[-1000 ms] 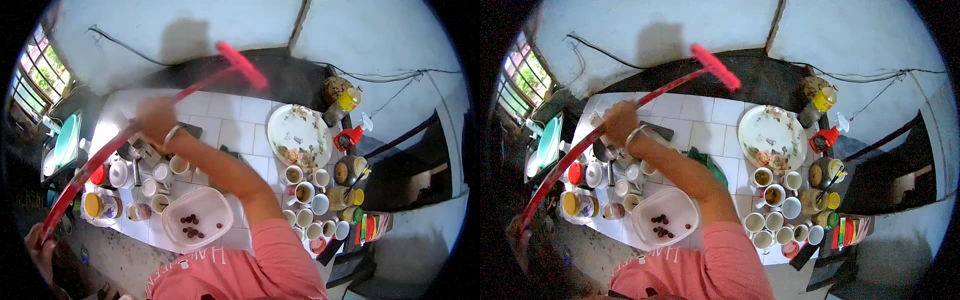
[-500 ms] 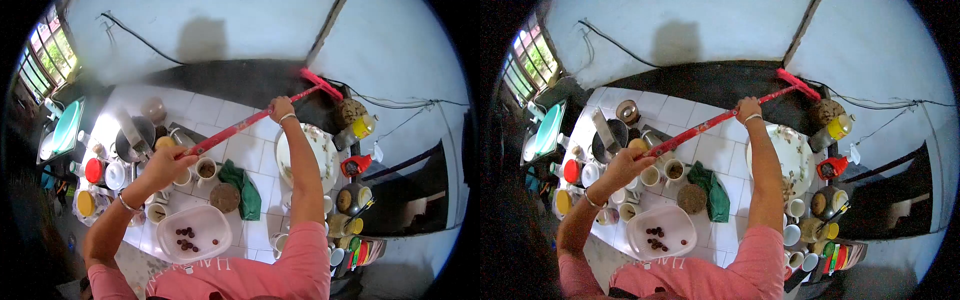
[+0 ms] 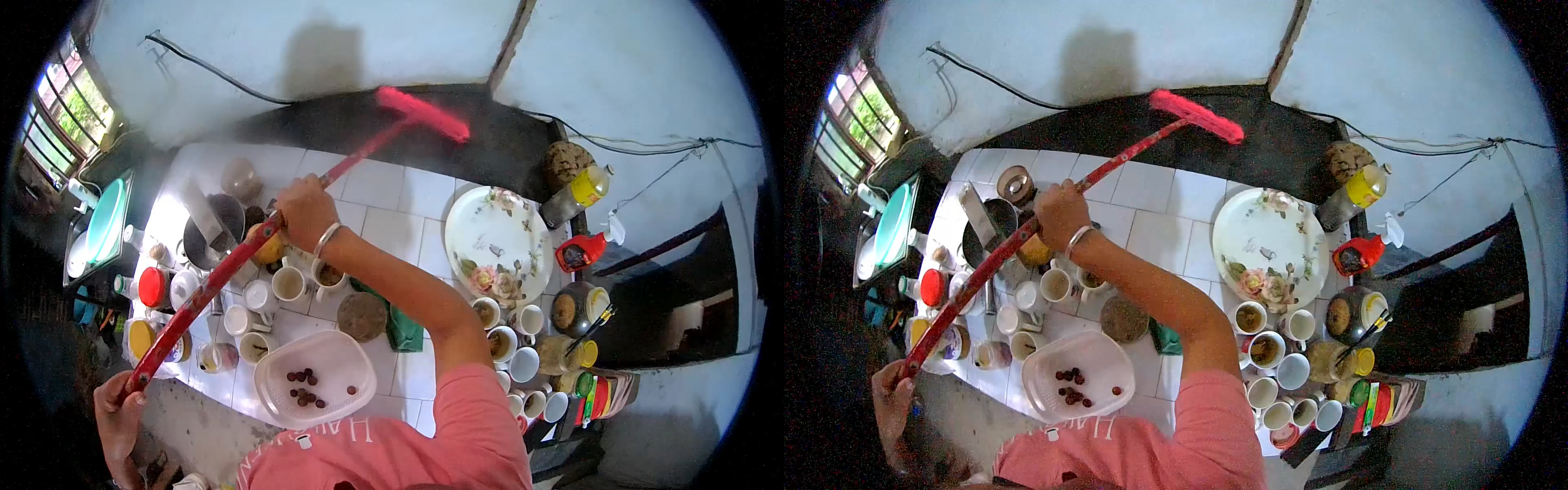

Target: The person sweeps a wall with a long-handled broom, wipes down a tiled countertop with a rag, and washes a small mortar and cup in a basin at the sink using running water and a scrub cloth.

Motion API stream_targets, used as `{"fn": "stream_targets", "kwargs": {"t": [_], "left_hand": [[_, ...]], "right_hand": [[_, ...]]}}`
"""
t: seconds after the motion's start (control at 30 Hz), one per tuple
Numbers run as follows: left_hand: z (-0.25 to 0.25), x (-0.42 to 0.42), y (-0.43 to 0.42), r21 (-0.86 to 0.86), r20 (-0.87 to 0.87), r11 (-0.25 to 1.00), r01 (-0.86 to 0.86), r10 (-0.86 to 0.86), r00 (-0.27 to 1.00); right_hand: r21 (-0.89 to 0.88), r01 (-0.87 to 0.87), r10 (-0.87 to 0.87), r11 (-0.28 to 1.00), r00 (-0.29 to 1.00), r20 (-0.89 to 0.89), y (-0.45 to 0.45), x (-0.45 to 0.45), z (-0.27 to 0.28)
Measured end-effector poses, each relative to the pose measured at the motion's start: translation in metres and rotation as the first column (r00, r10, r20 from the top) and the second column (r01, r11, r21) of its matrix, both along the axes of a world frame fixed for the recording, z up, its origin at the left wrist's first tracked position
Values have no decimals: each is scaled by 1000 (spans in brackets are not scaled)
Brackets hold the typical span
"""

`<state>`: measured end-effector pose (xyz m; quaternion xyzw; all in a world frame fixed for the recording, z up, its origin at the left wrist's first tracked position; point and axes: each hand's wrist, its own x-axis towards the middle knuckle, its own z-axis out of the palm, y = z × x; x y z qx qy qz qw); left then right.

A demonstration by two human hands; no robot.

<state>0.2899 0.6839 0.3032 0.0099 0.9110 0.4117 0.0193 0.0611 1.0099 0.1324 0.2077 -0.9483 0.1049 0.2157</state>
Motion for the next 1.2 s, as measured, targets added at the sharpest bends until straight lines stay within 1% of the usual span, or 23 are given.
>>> {"fn": "stream_targets", "kwargs": {"t": [0.03, 0.07, 0.1, 0.13, 0.17, 0.2, 0.23, 0.27, 0.3, 0.33, 0.4, 0.5, 0.53, 0.63, 0.67, 0.83, 0.87, 0.9, 0.93, 0.97, 1.07, 1.13, 1.2], "left_hand": [[-7, 4, 2, -23, -125, 998, -64, 61, 990], [-14, -6, 9, -124, -30, 992, -10, 6, 1000], [-20, -28, 22, -216, 67, 975, 50, -37, 997], [-26, -50, 46, -378, 167, 920, 101, -39, 985], [-45, -73, 64, -115, 295, 982, 147, -108, 949], [-57, -93, 104, -11, 111, 979, 203, -200, 973], [-59, -115, 135, -19, 188, 974, 227, -219, 957], [-76, -138, 159, 41, 268, 976, 214, -217, 939], [-76, -154, 190, -30, 265, 970, 243, -227, 937], [-107, -174, 210, 134, 109, 946, 294, -309, 945], [-123, -194, 238, 130, 154, 940, 314, -332, 931], [-130, -198, 230, 291, 266, 924, 249, -328, 906], [-125, -193, 225, 297, 326, 934, 198, -295, 898], [-102, -174, 204, 373, 493, 924, 88, -278, 824], [-92, -165, 195, 311, 514, 948, 73, -232, 826], [-56, -84, 125, 120, 609, 991, -60, -25, 793], [-52, -60, 108, 103, 566, 991, -82, 9, 824], [-48, -35, 92, 90, 520, 990, -107, 45, 853], [-44, -10, 74, 61, 500, 986, -157, 106, 860], [-39, 14, 59, 30, 475, 978, -205, 167, 864], [-24, 69, 26, -89, 299, 965, -247, 262, 917], [-24, 79, 21, -90, 238, 987, -135, 153, 959], [-36, 75, 20, -97, 211, 995, -3, 24, 977]], "right_hand": [[-24, -8, 8, 1000, 1000, -17, 5, 7, 9], [-70, -13, 12, 997, 1000, -23, 21, 0, 3], [-18, 5, -7, 1000, 991, -131, 44, -8, -7], [159, 192, -159, 968, 967, -200, 68, -29, -28], [215, 276, -272, 937, 961, -52, 94, -34, -14], [-79, 284, -287, 956, 957, -36, 132, -44, -25], [-66, 437, -441, 897, 895, -68, 161, -57, -29], [-41, 505, -505, 862, 853, -132, 181, -55, -30], [-24, 571, -563, 821, 802, -199, 196, -56, -33], [-5, 601, -595, 799, 790, -152, 209, -62, -41], [40, 657, -655, 753, 754, -53, 228, -75, -67], [-31, 639, -636, 769, 769, 67, 227, -95, -88], [1, 624, -622, 782, 780, 63, 223, -99, -93], [-45, 547, -536, 836, 831, 149, 198, -101, -90], [22, 540, -539, 842, 837, 96, 180, -93, -81], [120, 373, -386, 920, 914, 121, 73, -40, -63], [104, 341, -351, 934, 930, 109, 46, -20, -51], [129, 212, -224, 969, 971, 84, 26, -4, -43], [99, 103, -104, 990, 995, 2, 7, 10, -42], [50, 82, -84, 995, 996, 29, -8, 27, -30], [-80, 23, -17, 997, 996, 84, -41, 74, 13], [-133, -2, 14, 991, 996, 86, -37, 96, 28], [-97, 30, -26, 995, 999, 42, -14, 93, 4]]}}
